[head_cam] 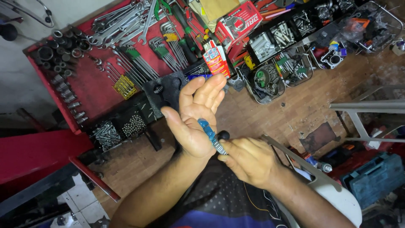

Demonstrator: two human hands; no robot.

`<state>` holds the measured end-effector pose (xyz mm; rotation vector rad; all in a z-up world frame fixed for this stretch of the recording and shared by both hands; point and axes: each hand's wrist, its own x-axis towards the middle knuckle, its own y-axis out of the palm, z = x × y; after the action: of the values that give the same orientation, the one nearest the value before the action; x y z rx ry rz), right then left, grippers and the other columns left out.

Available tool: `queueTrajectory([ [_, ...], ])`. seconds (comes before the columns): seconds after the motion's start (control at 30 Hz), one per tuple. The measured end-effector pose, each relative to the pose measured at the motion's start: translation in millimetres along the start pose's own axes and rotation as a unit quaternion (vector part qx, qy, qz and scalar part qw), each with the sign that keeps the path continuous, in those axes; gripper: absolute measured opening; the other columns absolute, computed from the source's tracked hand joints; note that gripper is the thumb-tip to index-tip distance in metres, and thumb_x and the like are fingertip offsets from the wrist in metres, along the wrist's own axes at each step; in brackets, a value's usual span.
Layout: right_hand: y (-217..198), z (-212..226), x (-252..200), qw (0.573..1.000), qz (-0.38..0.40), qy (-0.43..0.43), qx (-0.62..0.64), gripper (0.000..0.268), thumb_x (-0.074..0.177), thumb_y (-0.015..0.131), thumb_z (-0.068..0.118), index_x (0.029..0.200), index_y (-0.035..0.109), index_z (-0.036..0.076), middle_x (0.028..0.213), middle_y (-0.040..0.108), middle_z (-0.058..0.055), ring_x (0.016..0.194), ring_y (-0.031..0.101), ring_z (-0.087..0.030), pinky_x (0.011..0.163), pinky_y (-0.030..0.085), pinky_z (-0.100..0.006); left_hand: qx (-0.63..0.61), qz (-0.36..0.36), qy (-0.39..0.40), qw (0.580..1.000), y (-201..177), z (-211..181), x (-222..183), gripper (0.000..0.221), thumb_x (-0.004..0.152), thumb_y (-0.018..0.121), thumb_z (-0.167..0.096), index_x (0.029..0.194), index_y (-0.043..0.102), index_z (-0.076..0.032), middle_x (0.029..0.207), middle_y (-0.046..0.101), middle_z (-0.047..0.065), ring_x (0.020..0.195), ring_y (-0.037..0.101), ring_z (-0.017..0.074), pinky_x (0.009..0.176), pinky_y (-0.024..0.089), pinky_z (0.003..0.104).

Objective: The person opens a blue grease packet, squeezes grease onto their palm, and uses a small metal bearing to scoop and spread the grease over its surfaces. The person then sits on the floor and continues applying grease to the bearing.

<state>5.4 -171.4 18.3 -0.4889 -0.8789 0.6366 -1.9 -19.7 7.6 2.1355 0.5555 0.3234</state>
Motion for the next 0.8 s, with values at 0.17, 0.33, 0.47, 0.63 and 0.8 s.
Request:
queueTrajectory([
  [0.17, -28, -2, 18, 0.973, 0.145, -0.119, -0.132, 0.018, 0.103, 0.061, 0.008, 0.116, 0.067, -0.004, 0.097, 0.064, -0.011, 0.081, 0.063, -0.023, 0.062, 0.055, -0.035, 0.026, 0.057, -0.025, 0.998, -4, -2, 0, 0.087, 0.097, 0.016, -0.078, 0.146, 0.049, -0.014, 0.148, 0.057, 0.026, 0.144, 0.052, 0.0430, 0.122, 0.035, 0.057],
  [0.33, -41, -10, 22, 0.961, 0.156, -0.160, -0.163, 0.013, 0.103, 0.065, 0.014, 0.111, 0.071, 0.006, 0.111, 0.071, -0.007, 0.093, 0.069, -0.022, 0.074, 0.058, -0.032, -0.077, 0.108, -0.118, 0.984, -18, -4, 9, 0.099, 0.091, 0.012, -0.085, 0.152, 0.047, -0.015, 0.155, 0.050, 0.026, 0.152, 0.042, 0.0424, 0.128, 0.023, 0.054],
  [0.47, -27, -7, 4, 0.999, 0.033, -0.003, -0.019, 0.028, 0.097, 0.069, 0.021, 0.114, 0.071, 0.000, 0.100, 0.073, -0.014, 0.082, 0.073, -0.026, 0.076, 0.062, -0.035, -0.075, 0.150, -0.122, 0.978, -17, -12, 5, 0.102, 0.090, 0.015, -0.085, 0.158, 0.038, -0.013, 0.162, 0.041, 0.028, 0.157, 0.034, 0.0429, 0.134, 0.021, 0.052],
  [0.63, -16, 7, 9, 0.966, 0.037, 0.225, 0.119, 0.022, 0.097, 0.066, 0.023, 0.112, 0.071, 0.007, 0.090, 0.069, -0.005, 0.073, 0.065, -0.016, 0.069, 0.053, -0.028, -0.027, 0.194, -0.120, 0.973, -11, -6, 1, 0.100, 0.090, 0.016, -0.085, 0.160, 0.034, -0.015, 0.163, 0.039, 0.030, 0.158, 0.035, 0.0435, 0.134, 0.020, 0.056],
  [0.8, -3, 1, -9, 0.901, 0.010, 0.331, 0.279, 0.025, 0.097, 0.066, 0.026, 0.110, 0.072, 0.006, 0.088, 0.075, -0.005, 0.070, 0.071, -0.014, 0.069, 0.059, -0.028, -0.031, 0.178, -0.111, 0.977, -12, -4, 3, 0.101, 0.090, 0.016, -0.085, 0.159, 0.036, -0.014, 0.161, 0.043, 0.027, 0.157, 0.037, 0.0418, 0.133, 0.020, 0.055],
])
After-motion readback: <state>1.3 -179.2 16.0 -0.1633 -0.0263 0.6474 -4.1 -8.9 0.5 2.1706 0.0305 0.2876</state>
